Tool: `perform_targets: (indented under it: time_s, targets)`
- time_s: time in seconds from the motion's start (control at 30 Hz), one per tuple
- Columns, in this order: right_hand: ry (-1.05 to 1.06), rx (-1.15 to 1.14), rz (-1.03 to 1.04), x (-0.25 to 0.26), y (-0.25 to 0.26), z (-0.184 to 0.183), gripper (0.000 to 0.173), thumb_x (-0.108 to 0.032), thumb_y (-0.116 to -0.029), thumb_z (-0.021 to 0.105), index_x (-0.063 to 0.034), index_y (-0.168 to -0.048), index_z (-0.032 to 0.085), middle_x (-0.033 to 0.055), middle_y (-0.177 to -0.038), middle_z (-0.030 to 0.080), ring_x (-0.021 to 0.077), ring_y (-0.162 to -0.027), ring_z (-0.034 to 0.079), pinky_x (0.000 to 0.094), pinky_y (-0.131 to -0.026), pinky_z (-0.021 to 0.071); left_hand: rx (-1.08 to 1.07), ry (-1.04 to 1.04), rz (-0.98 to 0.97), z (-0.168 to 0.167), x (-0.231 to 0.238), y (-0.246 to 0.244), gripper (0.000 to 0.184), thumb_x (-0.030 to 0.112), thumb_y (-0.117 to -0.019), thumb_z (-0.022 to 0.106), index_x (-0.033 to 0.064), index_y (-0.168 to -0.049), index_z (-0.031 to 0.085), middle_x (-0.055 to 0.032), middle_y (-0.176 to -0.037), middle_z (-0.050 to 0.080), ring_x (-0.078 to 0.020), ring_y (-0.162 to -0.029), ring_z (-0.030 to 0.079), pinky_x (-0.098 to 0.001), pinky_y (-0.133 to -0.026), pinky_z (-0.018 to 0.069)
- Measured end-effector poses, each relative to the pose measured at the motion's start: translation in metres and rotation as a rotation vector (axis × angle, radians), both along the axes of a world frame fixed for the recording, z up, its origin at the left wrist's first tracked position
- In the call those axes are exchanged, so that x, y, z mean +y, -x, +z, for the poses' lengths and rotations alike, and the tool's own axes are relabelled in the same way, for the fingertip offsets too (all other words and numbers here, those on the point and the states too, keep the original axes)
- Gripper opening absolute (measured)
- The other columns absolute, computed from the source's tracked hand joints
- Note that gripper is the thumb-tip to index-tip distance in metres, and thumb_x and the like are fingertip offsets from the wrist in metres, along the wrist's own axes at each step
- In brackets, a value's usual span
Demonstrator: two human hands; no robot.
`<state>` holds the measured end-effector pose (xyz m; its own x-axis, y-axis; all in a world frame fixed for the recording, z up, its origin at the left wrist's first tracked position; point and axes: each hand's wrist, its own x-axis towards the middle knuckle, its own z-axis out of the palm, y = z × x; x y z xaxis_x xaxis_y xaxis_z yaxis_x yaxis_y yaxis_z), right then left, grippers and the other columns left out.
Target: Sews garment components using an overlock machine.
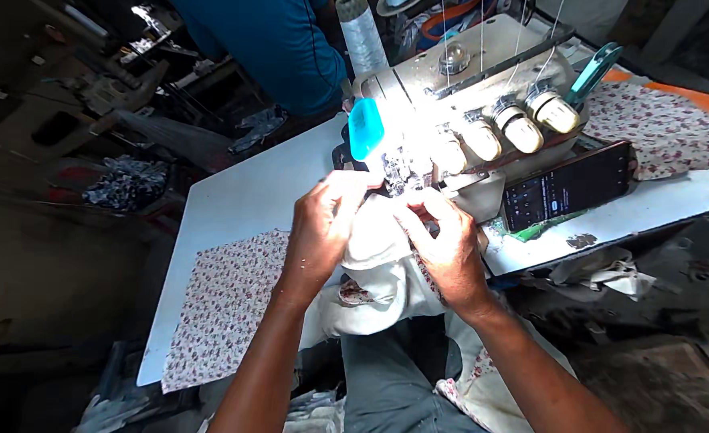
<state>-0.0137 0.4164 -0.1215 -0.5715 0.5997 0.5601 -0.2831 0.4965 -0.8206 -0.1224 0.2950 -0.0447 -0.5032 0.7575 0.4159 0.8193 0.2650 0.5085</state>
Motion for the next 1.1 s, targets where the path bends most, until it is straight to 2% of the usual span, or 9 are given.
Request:
perform_targets:
  time_s: [0.13,0.27,0.37,0.5,0.63,0.7,0.77,0.93,1.1]
  targets:
    - [0.013,0.034,0.006,0.001,-0.003,0.003,0.012,-0.014,-0.0982,0.068,-0.0031,-0.101,0.072,0.0047,-0.091,0.068,0.0047,-0.084,0.065,0.0175,-0.076,0.053,-0.053,0.064,-0.216,0.002,0.01,0.001,0.034,0.017,-0.1083,0.042,0.0035,-0.115,0.072,-0.0012,-0.11,0.071,-0.0007,-0.103,0.064,-0.0183,-0.093,0.0496]
    - [0.021,0.029,0.005,0.003,-0.01,0.004,0.012,-0.012,-0.0976,0.067,-0.0016,-0.101,0.071,0.006,-0.092,0.068,0.0054,-0.085,0.066,0.0178,-0.078,0.0538,-0.018,0.087,-0.319,0.006,0.008,0.009,0.016,0.018,-0.096,0.067,0.0033,-0.099,0.072,-0.0005,-0.094,0.067,-0.0003,-0.087,0.061,-0.0154,-0.08,0.0491]
    - [0.044,0.041,0.014,0.004,-0.014,0.002,0.011,-0.01,-0.0979,0.066,-0.0015,-0.104,0.07,0.0058,-0.095,0.068,0.0054,-0.086,0.066,0.0179,-0.078,0.0545,0.005,0.106,-0.291,0.012,0.008,0.01,0.01,0.015,-0.0934,0.07,0.0059,-0.09,0.071,0.0017,-0.087,0.066,0.0003,-0.082,0.059,-0.015,-0.076,0.0475]
    - [-0.012,-0.037,0.019,0.007,-0.034,-0.006,0.026,-0.015,-0.0981,0.066,-0.0029,-0.12,0.06,0.0055,-0.098,0.064,0.0054,-0.084,0.063,0.0174,-0.074,0.0532,0.087,0.095,-0.302,0.018,0.01,0.016,0.015,0.02,-0.096,0.068,0.0059,-0.093,0.074,0.001,-0.093,0.068,0.0021,-0.092,0.06,-0.0159,-0.086,0.0469]
    - [-0.153,-0.206,0.004,0.007,-0.057,-0.032,0.044,-0.043,-0.0915,0.074,-0.0059,-0.115,0.07,0.0038,-0.099,0.069,0.0139,-0.09,0.065,0.0302,-0.078,0.053,0.108,0.055,-0.33,0.021,0.004,0.016,0.015,0.02,-0.095,0.07,0.0051,-0.096,0.074,0.0016,-0.099,0.068,0.005,-0.098,0.06,-0.0132,-0.09,0.0463]
    - [-0.122,-0.288,0.106,0.006,-0.061,-0.041,0.047,-0.046,-0.0905,0.073,-0.0084,-0.118,0.072,0.0037,-0.105,0.07,0.0157,-0.096,0.065,0.0337,-0.083,0.0541,0.092,0.046,-0.347,0.021,0.003,0.013,0.014,0.019,-0.0949,0.07,0.0055,-0.096,0.074,0.0029,-0.099,0.068,0.0055,-0.098,0.06,-0.0131,-0.091,0.0465]
    - [-0.01,-0.31,0.23,0.005,-0.061,-0.043,0.041,-0.04,-0.0907,0.074,-0.0094,-0.117,0.072,0.0018,-0.105,0.069,0.0106,-0.096,0.065,0.0294,-0.084,0.0532,0.082,0.035,-0.368,0.02,0.003,0.012,0.013,0.018,-0.0949,0.07,0.0055,-0.096,0.074,0.0033,-0.099,0.068,0.0053,-0.1,0.06,-0.0139,-0.092,0.0468]
    - [0.164,-0.206,0.331,0.008,-0.06,-0.035,0.009,-0.017,-0.0939,0.073,-0.0085,-0.096,0.071,-0.0016,-0.091,0.065,0.0014,-0.082,0.064,0.0165,-0.075,0.0552,0.069,0.024,-0.378,0.019,-0.003,0.015,0.014,0.019,-0.0953,0.07,0.0058,-0.096,0.073,0.0035,-0.101,0.068,0.005,-0.101,0.06,-0.0146,-0.093,0.0475]
    - [0.119,-0.225,0.354,0.011,-0.063,-0.03,0.007,-0.013,-0.0977,0.067,-0.0066,-0.099,0.071,-0.0002,-0.093,0.066,0.0013,-0.081,0.063,0.0148,-0.073,0.0541,0.037,-0.022,-0.388,0.015,-0.008,0.016,0.013,0.019,-0.0952,0.07,0.0069,-0.096,0.073,0.0053,-0.1,0.068,0.0046,-0.101,0.061,-0.0154,-0.093,0.0483]
